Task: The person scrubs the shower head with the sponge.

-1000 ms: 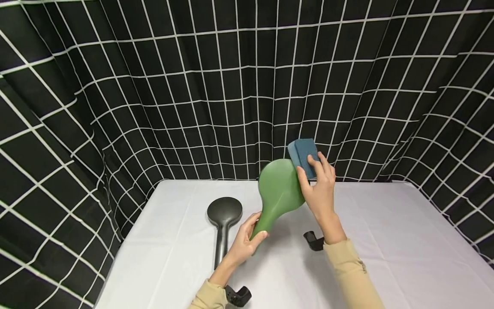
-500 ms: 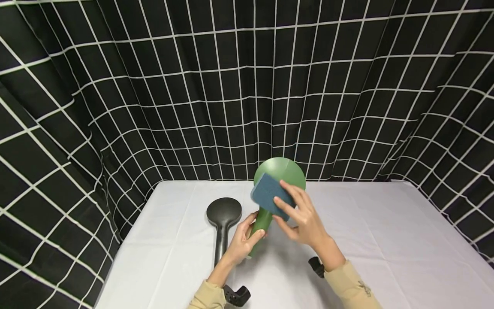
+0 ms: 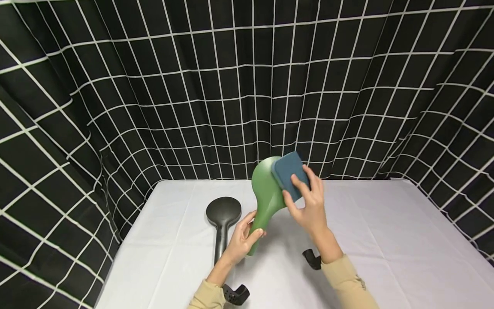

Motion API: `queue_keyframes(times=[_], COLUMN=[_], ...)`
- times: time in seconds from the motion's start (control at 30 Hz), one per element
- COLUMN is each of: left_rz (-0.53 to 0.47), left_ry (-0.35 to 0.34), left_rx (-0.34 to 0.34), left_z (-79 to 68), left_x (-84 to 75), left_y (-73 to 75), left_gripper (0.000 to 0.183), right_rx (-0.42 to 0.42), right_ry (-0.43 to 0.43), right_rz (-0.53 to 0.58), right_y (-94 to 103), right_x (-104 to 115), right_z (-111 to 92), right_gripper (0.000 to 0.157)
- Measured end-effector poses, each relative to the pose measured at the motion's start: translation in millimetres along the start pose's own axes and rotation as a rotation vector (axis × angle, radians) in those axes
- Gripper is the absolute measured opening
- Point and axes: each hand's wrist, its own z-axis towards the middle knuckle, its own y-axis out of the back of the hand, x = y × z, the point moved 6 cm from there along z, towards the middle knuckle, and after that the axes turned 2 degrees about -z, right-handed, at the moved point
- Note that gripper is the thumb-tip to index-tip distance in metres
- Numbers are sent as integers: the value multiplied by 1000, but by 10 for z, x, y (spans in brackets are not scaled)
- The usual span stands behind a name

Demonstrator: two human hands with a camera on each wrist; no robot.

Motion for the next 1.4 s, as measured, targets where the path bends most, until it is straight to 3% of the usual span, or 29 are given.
queue_keyframes(times=[0.17,0.27,0.37,0.57,0.67,0.77,0.93,1.03,1.13,1.3,1.4], left_rz=[6,-8,-15,-102,-209,-297,-354,-368,-381,-381,-376], left_ry=[1,-10,-21,-9,27,83,163,188,202,213,211], left_rx=[-15,-19,-31,-83,-123,-177,-214,-208,-218,-220,-211], left_z=[0,12,23,3,-5,-7,0,7,2,-20,-26], left_x=[-94,-31,42,92,98,120,165,183,193,207,199], left_y=[6,8,18,37,38,51,63,55,56,63,60], left_gripper=[43,44,46,42,39,36,32,29,25,20,19], right_rx=[154,138,24,-140,-181,-175,-41,-37,-103,-105,-104], right_ry=[363,429,317,-95,-131,-1,326,393,278,-98,-181], right_rz=[131,170,153,92,104,123,107,103,127,116,107], right_y=[-85,-25,85,211,161,51,-152,-150,-59,49,47], right_x=[373,436,372,159,210,379,609,592,483,264,256], right_z=[-254,-233,-71,104,51,-50,-266,-260,-105,150,164], right_gripper=[36,33,36,35,34,36,29,26,28,25,29])
